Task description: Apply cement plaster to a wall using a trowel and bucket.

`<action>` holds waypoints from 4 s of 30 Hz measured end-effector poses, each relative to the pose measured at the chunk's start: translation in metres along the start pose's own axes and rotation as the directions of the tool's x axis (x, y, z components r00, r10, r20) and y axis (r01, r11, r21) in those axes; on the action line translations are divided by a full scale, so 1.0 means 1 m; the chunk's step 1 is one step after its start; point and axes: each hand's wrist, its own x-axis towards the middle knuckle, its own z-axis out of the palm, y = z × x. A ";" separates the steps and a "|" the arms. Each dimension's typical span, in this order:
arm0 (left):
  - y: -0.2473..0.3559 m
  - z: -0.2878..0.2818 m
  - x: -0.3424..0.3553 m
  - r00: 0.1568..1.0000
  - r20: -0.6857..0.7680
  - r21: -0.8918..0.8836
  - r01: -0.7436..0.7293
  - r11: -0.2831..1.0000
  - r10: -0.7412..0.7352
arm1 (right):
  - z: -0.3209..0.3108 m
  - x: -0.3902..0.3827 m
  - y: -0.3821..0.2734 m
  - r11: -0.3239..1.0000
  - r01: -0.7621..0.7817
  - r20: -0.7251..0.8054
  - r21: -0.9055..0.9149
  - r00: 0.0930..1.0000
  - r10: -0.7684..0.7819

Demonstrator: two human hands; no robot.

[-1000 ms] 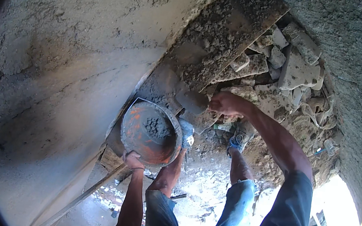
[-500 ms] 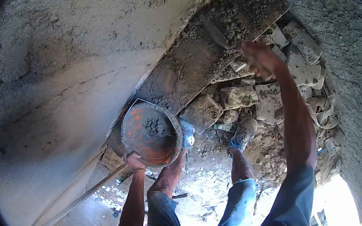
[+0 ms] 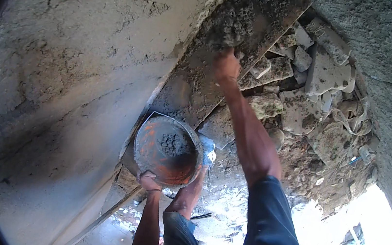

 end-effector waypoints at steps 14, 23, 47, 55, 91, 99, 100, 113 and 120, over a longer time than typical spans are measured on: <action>0.032 0.012 -0.003 0.998 -0.016 0.081 -0.062 0.995 0.064 | -0.121 -0.117 0.010 0.935 0.313 0.094 0.170 0.939 -0.331; 0.060 0.061 -0.012 0.970 0.158 0.008 -0.190 0.982 0.186 | -0.177 -0.222 -0.022 0.770 0.634 0.687 0.076 0.526 -0.501; 0.082 0.073 0.019 0.855 0.427 0.168 -0.395 0.903 0.294 | -0.058 -0.276 -0.070 0.799 0.509 0.935 -0.320 0.307 0.179; 0.068 0.108 -0.006 0.865 0.477 0.058 -0.211 0.976 0.159 | -0.007 -0.316 0.030 0.905 0.350 0.769 -0.241 0.638 -0.042; 0.096 0.094 0.011 0.899 0.388 0.169 -0.284 0.944 0.201 | -0.100 -0.241 -0.044 0.447 0.830 0.820 -0.334 0.490 -0.297; 0.082 0.068 0.032 0.900 0.406 0.134 -0.232 0.963 0.161 | -0.101 -0.264 -0.052 0.530 0.832 0.907 -0.164 0.339 -0.251; 0.085 0.068 0.034 0.903 0.397 0.139 -0.239 0.961 0.167 | -0.113 -0.248 -0.064 0.728 0.666 0.907 -0.163 0.392 -0.155; 0.087 0.091 -0.010 0.829 0.514 0.171 -0.350 0.921 0.220 | -0.058 -0.226 -0.001 0.939 0.338 0.947 0.063 0.276 -0.163; 0.085 0.108 -0.021 0.831 0.500 0.151 -0.359 0.921 0.242 | -0.054 -0.259 -0.022 0.943 -0.301 0.808 0.140 0.585 0.067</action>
